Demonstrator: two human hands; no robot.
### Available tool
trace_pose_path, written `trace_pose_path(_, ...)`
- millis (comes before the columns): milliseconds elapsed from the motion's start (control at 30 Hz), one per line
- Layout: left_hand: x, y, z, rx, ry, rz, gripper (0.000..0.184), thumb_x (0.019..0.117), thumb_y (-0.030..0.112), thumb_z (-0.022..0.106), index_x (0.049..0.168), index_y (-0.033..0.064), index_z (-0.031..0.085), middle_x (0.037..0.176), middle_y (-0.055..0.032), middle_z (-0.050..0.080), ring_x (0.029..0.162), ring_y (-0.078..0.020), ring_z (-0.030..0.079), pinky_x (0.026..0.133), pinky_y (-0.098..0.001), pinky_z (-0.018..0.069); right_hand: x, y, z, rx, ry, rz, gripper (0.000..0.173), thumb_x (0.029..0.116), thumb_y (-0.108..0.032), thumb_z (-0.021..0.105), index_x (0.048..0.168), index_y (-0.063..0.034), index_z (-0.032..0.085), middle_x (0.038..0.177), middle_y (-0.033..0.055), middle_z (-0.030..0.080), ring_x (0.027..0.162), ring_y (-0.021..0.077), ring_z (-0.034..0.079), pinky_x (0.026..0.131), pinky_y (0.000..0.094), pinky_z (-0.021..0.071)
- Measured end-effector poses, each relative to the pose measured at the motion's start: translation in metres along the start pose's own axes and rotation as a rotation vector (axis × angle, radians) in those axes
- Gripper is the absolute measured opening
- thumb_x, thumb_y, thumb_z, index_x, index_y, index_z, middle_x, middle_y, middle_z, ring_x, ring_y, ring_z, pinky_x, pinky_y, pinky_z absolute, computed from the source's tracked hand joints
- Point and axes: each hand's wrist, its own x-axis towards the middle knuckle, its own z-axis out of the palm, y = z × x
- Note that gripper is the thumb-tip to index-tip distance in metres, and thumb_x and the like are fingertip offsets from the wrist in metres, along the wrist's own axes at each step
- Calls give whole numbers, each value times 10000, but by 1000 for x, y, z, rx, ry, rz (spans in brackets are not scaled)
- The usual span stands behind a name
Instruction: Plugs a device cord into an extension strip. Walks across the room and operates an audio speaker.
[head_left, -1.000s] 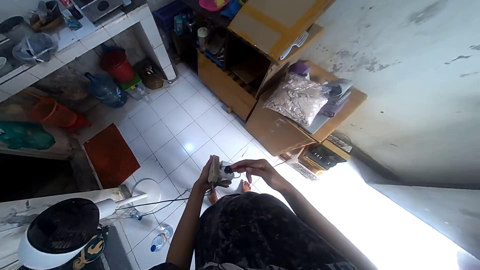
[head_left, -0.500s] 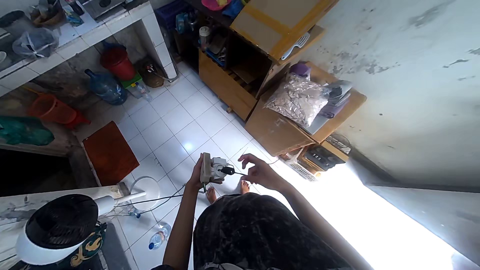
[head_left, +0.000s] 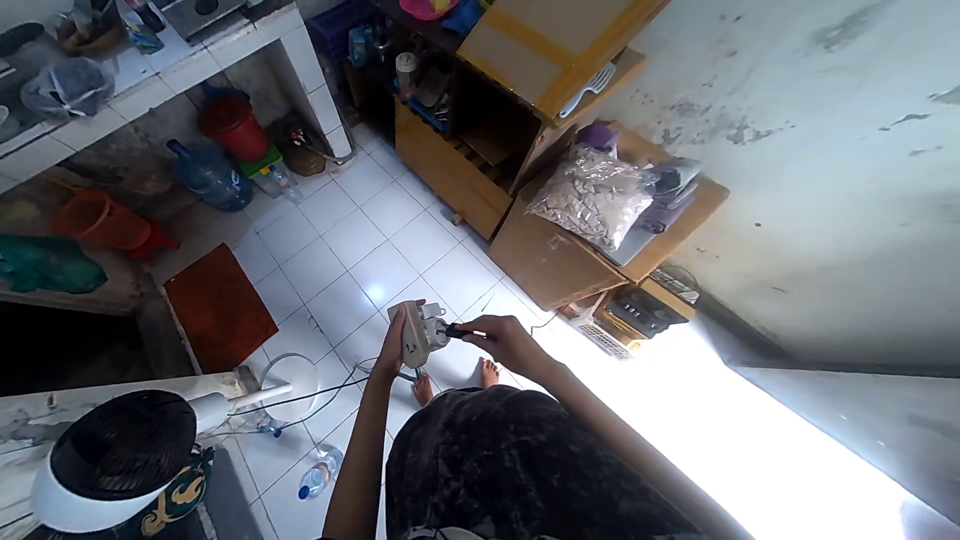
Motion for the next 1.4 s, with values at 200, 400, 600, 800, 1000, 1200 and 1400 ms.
trace_pose_path(200, -3, -9, -3, 139, 42, 199, 678, 1007, 429, 386, 1453, -82, 410, 1228, -81, 644, 982, -27, 649, 892, -239, 545, 2, -5, 3, 0, -23, 27, 279, 1009, -143, 625, 1184, 52, 720, 1040, 205, 735, 752, 210, 646, 724, 337, 528)
trace_pose_path(400, -8, -10, -1, 143, 56, 357, 925, 881, 600, 602, 1379, -161, 434, 1244, -76, 646, 1011, 8, 641, 917, -212, 536, 6, -6, 0, 13, -40, 19, 262, 995, -118, 641, 1179, 47, 729, 966, 195, 723, 711, 177, 599, 688, 296, 502)
trace_pose_path(600, -16, -16, -7, 162, 74, 492, 1029, 823, 730, 639, 1299, -172, 502, 1233, -46, 667, 1006, 15, 657, 905, -210, 553, 5, -8, 5, 67, -47, -13, 251, 993, -89, 632, 1169, 60, 730, 958, 199, 719, 718, 188, 646, 697, 284, 548)
trace_pose_path(800, -22, -18, -7, 182, 85, 532, 1032, 830, 749, 628, 1302, -162, 510, 1288, -76, 646, 1049, -6, 651, 929, -233, 550, 3, -12, 9, 64, -42, -19, 250, 990, -88, 634, 1157, 70, 733, 941, 210, 716, 709, 204, 641, 694, 301, 547)
trace_pose_path(1000, -22, -15, -6, 189, 62, 563, 1047, 817, 772, 620, 1298, -153, 521, 1269, -55, 660, 1031, 6, 656, 910, -223, 555, 3, -7, 11, 87, 23, -98, 228, 968, -67, 646, 1117, 73, 746, 893, 193, 712, 678, 162, 615, 654, 255, 523)
trace_pose_path(1200, -22, -15, -6, 175, 40, 548, 1050, 814, 765, 632, 1315, -149, 503, 1259, -46, 663, 1007, 2, 662, 895, -229, 563, 5, -5, 13, 134, 27, -75, 223, 964, -68, 653, 1110, 74, 746, 880, 172, 698, 667, 108, 580, 632, 207, 491)
trace_pose_path(1400, -21, -16, -5, 206, 12, 518, 1034, 809, 751, 652, 1313, -142, 516, 1263, -55, 658, 992, 6, 661, 889, -219, 561, 3, 0, 12, 129, 7, -78, 216, 968, -62, 646, 1100, 75, 747, 875, 176, 696, 676, 125, 595, 648, 220, 506)
